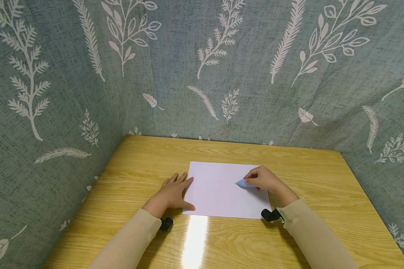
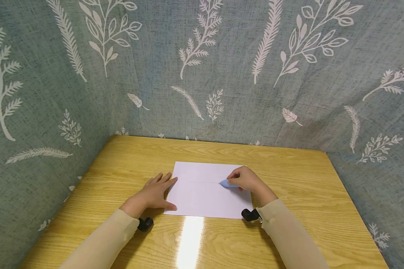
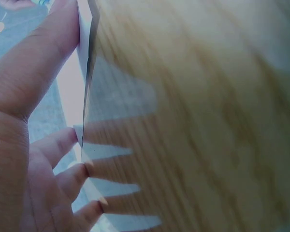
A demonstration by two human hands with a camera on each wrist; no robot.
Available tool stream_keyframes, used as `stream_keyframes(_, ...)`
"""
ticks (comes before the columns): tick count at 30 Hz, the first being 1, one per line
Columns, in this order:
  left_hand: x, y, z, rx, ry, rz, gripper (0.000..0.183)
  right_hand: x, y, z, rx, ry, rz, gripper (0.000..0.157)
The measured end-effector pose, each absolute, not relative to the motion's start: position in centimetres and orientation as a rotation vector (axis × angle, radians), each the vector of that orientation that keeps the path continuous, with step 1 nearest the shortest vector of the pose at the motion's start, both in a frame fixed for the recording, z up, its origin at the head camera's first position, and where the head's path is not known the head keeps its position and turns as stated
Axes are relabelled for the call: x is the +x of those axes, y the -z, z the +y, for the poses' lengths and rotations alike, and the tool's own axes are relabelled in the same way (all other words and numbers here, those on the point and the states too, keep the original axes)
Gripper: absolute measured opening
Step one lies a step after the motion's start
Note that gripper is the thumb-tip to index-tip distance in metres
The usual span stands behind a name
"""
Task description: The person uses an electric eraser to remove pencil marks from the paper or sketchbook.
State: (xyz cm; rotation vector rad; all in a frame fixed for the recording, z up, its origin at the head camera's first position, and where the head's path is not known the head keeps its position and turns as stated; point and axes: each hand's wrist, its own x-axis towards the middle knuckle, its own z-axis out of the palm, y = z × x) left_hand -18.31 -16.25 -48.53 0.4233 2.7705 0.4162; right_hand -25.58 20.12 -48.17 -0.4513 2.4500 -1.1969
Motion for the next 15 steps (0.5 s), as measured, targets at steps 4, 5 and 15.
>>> stream_keyframes(4, -18.23, 48.41, -16.28, 0.428, -0.418, 2.773, 0.108, -25.56, 48.14, 20.14, -0.458, 1.198, 2.448, 0.019)
stream_keyframes(5, -18.22, 48.40, -16.28, 0.428, -0.419, 2.772, 0.108, -25.55, 48.12, 20.15, -0.457, 1.196, 2.449, 0.019)
stream_keyframes(15, -18.25, 48.49, -16.30, 0.427, -0.414, 2.775, 0.109, -25.56, 48.08, 20.11, -0.448, 1.174, 2.455, 0.018)
